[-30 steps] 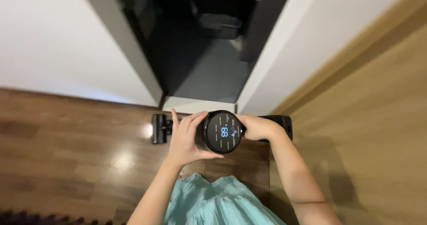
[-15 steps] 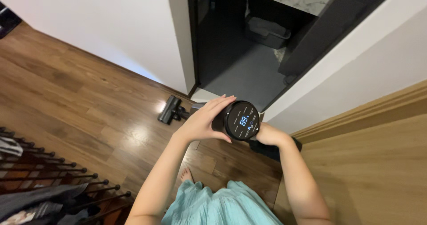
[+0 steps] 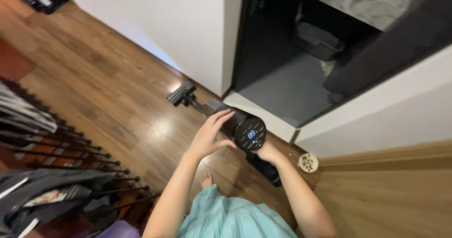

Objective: The person cleans the wooden floor of a hallway and the entrance to a room using a cordless vacuum cleaner, moving the cleaner back and forth across the surface.

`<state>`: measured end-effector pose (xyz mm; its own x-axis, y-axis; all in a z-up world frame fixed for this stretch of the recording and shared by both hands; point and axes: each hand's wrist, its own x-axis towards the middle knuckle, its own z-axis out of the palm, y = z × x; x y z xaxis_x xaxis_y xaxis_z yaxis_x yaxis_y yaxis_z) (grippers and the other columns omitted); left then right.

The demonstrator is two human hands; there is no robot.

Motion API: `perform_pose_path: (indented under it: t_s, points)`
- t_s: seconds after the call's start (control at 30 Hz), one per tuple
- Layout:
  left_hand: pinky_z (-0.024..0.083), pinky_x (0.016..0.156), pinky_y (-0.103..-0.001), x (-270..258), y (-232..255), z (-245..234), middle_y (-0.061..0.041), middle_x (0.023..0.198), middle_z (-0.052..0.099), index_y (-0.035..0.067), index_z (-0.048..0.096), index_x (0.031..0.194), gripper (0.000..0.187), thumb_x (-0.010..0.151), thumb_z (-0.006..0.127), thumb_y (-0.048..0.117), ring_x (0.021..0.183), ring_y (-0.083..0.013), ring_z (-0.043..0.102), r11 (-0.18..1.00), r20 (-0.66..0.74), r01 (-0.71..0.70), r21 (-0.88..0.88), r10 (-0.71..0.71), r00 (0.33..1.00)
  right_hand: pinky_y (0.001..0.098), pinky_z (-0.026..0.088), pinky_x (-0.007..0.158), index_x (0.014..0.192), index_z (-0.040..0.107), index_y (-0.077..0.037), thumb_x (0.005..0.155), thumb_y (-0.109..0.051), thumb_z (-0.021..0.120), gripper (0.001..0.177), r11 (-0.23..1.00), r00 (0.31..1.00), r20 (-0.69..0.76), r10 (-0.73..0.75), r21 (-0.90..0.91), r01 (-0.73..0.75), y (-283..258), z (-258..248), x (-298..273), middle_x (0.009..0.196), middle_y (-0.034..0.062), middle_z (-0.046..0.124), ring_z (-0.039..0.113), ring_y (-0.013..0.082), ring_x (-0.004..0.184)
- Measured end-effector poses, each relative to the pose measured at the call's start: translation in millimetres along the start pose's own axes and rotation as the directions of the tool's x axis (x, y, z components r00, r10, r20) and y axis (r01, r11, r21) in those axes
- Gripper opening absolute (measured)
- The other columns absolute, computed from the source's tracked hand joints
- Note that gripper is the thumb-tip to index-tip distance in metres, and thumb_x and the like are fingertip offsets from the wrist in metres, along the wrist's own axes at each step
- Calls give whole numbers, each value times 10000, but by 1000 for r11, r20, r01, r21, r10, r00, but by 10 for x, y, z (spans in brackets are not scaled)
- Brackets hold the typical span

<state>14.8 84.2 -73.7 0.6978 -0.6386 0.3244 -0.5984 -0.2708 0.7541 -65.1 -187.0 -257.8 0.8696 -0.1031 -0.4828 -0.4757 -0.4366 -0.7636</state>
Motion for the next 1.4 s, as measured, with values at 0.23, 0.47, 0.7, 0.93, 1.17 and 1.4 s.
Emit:
perform_pose_path:
  t_s: [0.23, 0.47, 0.7, 0.93, 1.17, 1.4]
  points:
    - [497, 1070, -430, -231, -393, -317, -84, 1473, 559, 136, 516, 1454, 910, 681, 879, 451, 1334, -328, 563, 981, -180, 164, 104, -143, 973, 389, 508, 1029, 1298, 646, -68, 803, -75, 772, 511, 997, 998, 33, -59, -51, 60, -357, 390, 569, 1293, 114, 711, 647, 232, 1228]
    - [491, 1059, -457, -320, -895, -682, -115, 1557, 481, 154, 429, 1528, 999, 693, 875, 473, 1372, -363, 521, 948, -270, 312, 60, -286, 919, 386, 465, 1066, 1385, 551, -75, 774, -80, 804, 662, 984, 985, 50, -164, -64, 167, -1155, 733, 1104, 1374, 116, 642, 590, 237, 1288]
    - [443, 1126, -479, -157, -1368, -1292, -109, 1578, 456, 190, 403, 1542, 1115, 601, 910, 509, 1398, -356, 481, 921, -296, 383, 73, -347, 890, 376, 474, 1039, 1347, 603, -72, 774, -71, 794, 604, 964, 962, 86, -261, -33, 265, -1682, 1130, 1775, 1333, 109, 673, 612, 227, 1253]
    - [393, 1126, -524, -27, -1947, -1802, -125, 1560, 476, 167, 387, 1546, 1043, 684, 906, 440, 1414, -357, 481, 897, -395, 410, 162, -322, 860, 360, 547, 864, 1167, 711, -38, 796, -28, 765, 375, 978, 967, 150, -207, 20, 206, -2301, 1451, 2491, 1087, 81, 768, 693, 195, 1003]
    - [460, 1151, -471, 314, -2477, -2148, -110, 1607, 472, 177, 385, 1585, 942, 788, 835, 399, 1436, -359, 499, 898, -496, 425, 115, -319, 808, 373, 548, 805, 1140, 723, -11, 805, -28, 795, 343, 969, 944, 230, -238, 128, 213, -2739, 1673, 3526, 1040, 111, 757, 675, 212, 926]
    - [239, 1211, -641, 1082, -2951, -2604, -128, 1622, 379, 172, 300, 1578, 1191, 621, 920, 515, 1485, -335, 383, 852, -483, 517, 82, -420, 769, 367, 572, 860, 1258, 647, -42, 779, -16, 828, 513, 963, 930, 267, -251, 167, 212, -3426, 1742, 4375, 1155, 92, 743, 702, 213, 1037]
